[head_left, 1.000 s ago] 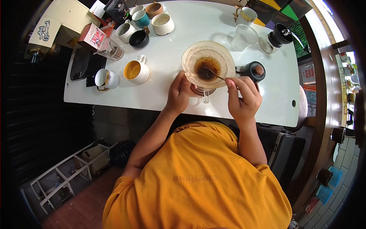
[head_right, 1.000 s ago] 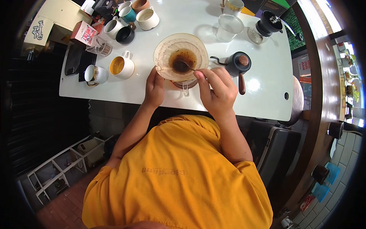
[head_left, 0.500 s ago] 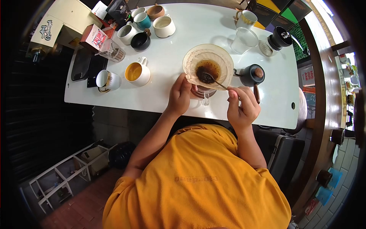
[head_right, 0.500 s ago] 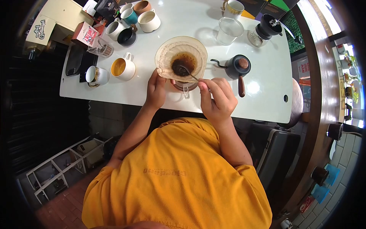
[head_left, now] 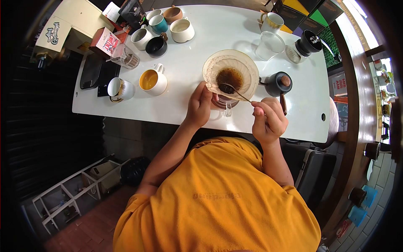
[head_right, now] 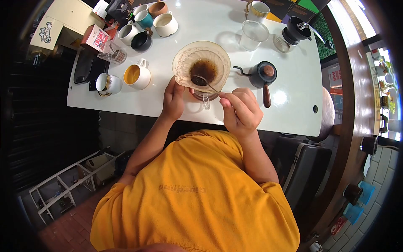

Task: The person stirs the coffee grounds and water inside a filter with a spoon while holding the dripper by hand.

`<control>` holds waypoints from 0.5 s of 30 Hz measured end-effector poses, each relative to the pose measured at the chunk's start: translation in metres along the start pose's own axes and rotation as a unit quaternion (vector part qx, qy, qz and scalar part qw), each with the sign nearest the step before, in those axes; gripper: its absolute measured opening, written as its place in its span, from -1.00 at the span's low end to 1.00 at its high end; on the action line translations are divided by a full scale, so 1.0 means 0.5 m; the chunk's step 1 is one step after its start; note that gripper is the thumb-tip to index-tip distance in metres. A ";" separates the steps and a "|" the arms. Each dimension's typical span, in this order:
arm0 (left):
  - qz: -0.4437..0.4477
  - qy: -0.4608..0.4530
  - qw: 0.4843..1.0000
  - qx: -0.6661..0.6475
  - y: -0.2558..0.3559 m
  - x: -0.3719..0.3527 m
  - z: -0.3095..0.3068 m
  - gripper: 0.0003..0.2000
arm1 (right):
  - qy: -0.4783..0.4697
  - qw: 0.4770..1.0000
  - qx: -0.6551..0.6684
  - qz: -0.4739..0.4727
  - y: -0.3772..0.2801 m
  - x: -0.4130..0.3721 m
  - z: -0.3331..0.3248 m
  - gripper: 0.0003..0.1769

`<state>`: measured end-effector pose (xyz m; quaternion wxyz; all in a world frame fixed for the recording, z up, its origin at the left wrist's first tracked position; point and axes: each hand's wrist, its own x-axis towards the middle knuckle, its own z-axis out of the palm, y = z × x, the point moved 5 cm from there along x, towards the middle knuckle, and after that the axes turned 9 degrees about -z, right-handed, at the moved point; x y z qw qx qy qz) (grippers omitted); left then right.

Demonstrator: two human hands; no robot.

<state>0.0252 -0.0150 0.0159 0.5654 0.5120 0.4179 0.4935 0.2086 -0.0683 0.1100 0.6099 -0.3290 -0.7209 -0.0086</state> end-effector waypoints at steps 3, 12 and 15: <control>0.002 -0.004 1.000 -0.002 -0.002 0.000 -0.004 -0.72 | 0.023 0.993 -0.005 0.116 0.017 -0.014 -0.003 -0.95; 0.012 0.010 0.999 0.033 0.011 -0.003 -0.004 -0.73 | 0.136 0.938 0.050 0.315 0.050 -0.028 0.004 -0.84; 0.020 0.035 0.998 0.039 0.023 -0.004 0.001 -0.74 | 0.142 0.927 0.064 0.341 0.057 -0.023 -0.001 -0.83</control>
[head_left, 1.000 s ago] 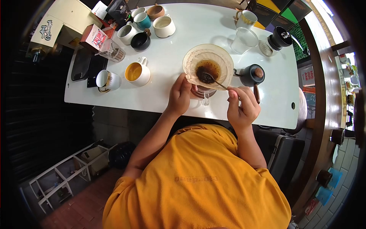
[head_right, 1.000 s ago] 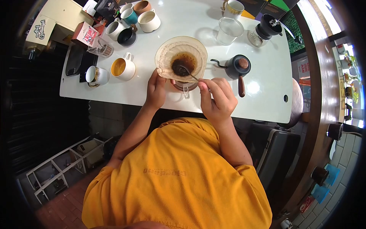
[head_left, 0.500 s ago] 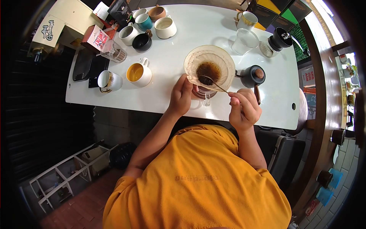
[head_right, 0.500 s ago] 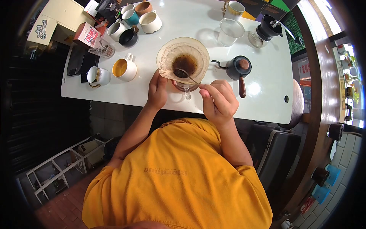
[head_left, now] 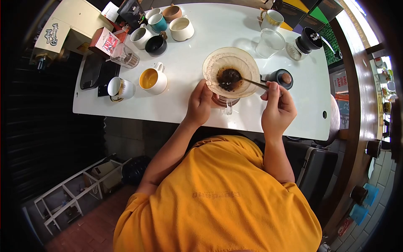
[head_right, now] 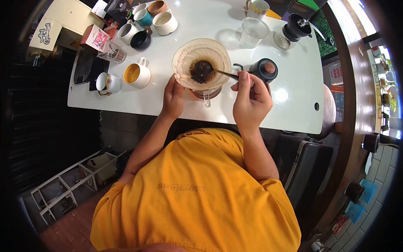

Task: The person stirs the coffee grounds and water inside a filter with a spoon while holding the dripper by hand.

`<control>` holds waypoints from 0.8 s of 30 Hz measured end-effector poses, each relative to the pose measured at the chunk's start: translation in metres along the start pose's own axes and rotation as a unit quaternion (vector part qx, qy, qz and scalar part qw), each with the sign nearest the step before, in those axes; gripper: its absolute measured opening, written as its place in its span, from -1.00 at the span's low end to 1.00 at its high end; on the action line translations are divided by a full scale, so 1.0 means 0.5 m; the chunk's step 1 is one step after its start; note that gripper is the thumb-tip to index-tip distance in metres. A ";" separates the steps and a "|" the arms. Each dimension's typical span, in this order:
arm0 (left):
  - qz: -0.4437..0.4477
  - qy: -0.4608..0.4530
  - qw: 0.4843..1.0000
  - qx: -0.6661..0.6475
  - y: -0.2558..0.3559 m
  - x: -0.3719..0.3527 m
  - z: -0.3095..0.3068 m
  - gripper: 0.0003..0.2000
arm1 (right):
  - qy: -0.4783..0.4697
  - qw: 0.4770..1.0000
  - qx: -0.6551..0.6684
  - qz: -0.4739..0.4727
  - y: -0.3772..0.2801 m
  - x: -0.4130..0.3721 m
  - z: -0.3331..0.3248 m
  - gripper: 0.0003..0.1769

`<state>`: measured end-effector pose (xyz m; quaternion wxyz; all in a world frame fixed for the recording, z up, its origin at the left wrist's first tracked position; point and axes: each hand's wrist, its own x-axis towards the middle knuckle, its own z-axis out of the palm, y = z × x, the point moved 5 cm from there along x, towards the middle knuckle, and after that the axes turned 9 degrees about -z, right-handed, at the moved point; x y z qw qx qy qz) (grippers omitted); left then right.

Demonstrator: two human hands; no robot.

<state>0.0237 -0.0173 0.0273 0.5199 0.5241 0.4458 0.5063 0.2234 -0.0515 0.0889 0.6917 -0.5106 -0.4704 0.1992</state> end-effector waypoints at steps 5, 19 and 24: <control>-0.010 -0.019 1.000 0.001 -0.009 0.001 -0.001 -0.74 | 0.008 0.999 0.023 -0.024 -0.014 0.012 -0.002 -0.81; -0.022 -0.040 0.999 -0.019 -0.015 0.004 -0.001 -0.72 | 0.030 0.993 0.074 -0.088 -0.031 0.036 -0.019 -0.80; -0.026 -0.048 0.998 -0.042 -0.022 0.005 -0.001 -0.72 | 0.030 0.992 0.082 -0.094 -0.029 0.036 -0.023 -0.80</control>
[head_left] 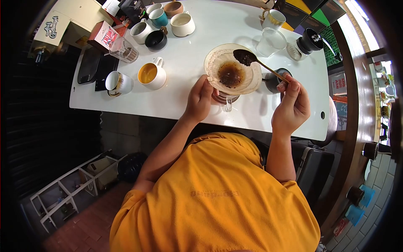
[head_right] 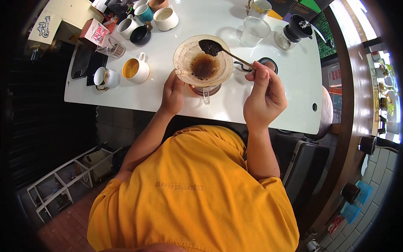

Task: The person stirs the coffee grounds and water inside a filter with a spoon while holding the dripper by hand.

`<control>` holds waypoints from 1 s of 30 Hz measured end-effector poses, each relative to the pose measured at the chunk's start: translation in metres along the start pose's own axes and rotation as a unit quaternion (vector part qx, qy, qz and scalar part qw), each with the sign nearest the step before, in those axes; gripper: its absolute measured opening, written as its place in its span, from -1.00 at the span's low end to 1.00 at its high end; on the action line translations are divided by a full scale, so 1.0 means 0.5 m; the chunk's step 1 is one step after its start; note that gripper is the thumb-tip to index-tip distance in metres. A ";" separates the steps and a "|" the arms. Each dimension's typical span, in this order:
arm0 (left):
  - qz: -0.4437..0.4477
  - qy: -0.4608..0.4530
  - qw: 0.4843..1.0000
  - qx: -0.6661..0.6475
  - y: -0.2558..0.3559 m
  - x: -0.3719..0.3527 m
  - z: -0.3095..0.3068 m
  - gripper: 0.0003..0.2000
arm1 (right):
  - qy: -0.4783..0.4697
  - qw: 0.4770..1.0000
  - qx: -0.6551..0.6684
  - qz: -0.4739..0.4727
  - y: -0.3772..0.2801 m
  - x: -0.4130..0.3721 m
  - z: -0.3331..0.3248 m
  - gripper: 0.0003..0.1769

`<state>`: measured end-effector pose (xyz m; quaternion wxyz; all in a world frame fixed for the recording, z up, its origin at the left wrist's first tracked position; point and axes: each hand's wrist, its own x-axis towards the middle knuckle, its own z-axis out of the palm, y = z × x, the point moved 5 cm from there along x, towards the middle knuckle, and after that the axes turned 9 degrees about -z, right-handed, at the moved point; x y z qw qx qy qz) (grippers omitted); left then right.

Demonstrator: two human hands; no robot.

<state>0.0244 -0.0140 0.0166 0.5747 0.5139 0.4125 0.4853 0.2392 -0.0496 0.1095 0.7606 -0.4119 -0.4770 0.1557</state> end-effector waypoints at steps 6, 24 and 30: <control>0.005 0.003 1.000 0.013 0.001 0.000 -0.001 -0.73 | -0.025 1.000 -0.010 0.013 0.003 0.002 0.005 -0.81; 0.001 -0.023 1.000 0.005 -0.021 0.000 -0.009 -0.64 | -0.138 0.982 -0.108 -0.073 -0.001 0.005 0.019 -0.95; 0.000 0.013 1.000 -0.011 -0.005 0.000 0.000 -0.72 | -0.160 0.974 -0.130 -0.091 -0.002 0.007 0.026 -0.97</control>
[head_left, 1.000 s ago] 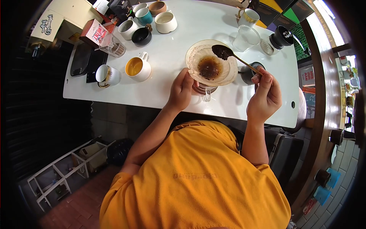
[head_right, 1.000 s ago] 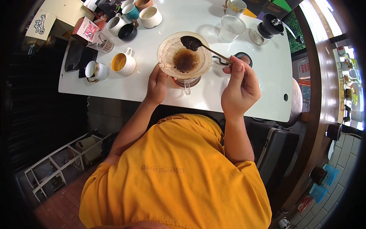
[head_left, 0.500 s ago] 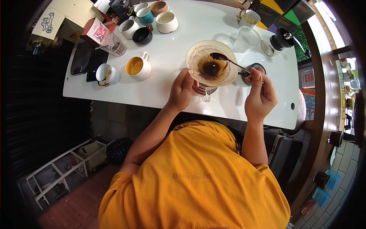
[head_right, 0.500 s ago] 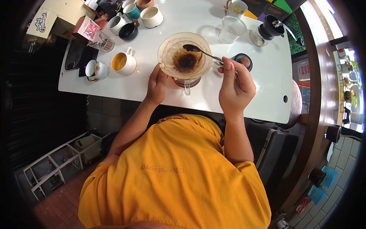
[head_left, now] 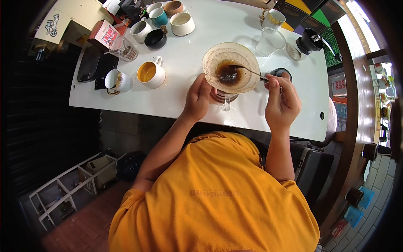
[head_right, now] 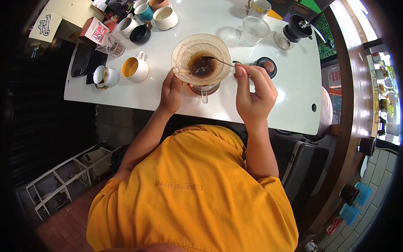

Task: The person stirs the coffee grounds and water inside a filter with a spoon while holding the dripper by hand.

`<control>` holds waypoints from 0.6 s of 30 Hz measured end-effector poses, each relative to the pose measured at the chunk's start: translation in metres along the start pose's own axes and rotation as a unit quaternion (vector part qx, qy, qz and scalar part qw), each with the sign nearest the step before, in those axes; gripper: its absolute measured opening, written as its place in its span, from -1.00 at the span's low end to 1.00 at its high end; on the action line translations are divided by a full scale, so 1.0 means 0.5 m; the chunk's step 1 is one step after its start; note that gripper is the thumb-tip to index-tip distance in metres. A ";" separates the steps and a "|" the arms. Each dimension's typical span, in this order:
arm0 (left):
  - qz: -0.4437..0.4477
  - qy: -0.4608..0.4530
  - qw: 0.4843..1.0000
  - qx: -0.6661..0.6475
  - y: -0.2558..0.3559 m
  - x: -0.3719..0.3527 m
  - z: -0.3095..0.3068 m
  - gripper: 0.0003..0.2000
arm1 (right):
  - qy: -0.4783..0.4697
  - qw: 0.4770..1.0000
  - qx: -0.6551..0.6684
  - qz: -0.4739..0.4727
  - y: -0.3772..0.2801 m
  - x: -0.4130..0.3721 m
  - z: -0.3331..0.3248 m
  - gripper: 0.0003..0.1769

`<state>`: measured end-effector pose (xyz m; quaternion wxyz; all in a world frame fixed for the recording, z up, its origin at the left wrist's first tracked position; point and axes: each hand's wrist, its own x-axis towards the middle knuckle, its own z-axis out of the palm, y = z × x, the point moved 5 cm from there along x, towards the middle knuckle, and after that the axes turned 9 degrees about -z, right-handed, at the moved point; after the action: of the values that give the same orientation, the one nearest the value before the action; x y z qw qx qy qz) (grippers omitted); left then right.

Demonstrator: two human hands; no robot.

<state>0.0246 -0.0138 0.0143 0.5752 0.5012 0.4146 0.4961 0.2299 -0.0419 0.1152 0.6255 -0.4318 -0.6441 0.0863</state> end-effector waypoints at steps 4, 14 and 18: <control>-0.002 0.000 1.000 0.002 -0.001 0.000 0.001 -0.72 | -0.016 0.999 -0.032 -0.035 -0.005 0.006 0.000 -0.97; -0.003 -0.003 1.000 0.026 0.001 -0.003 -0.002 -0.70 | -0.075 0.987 -0.090 -0.110 -0.026 0.002 0.019 -0.93; 0.003 0.021 0.999 0.024 0.011 -0.004 0.002 -0.72 | -0.082 0.991 -0.069 -0.083 -0.022 -0.011 0.025 -0.95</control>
<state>0.0241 -0.0161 0.0196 0.5526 0.5053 0.4373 0.4980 0.2130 -0.0469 0.1160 0.5444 -0.4101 -0.7313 0.0243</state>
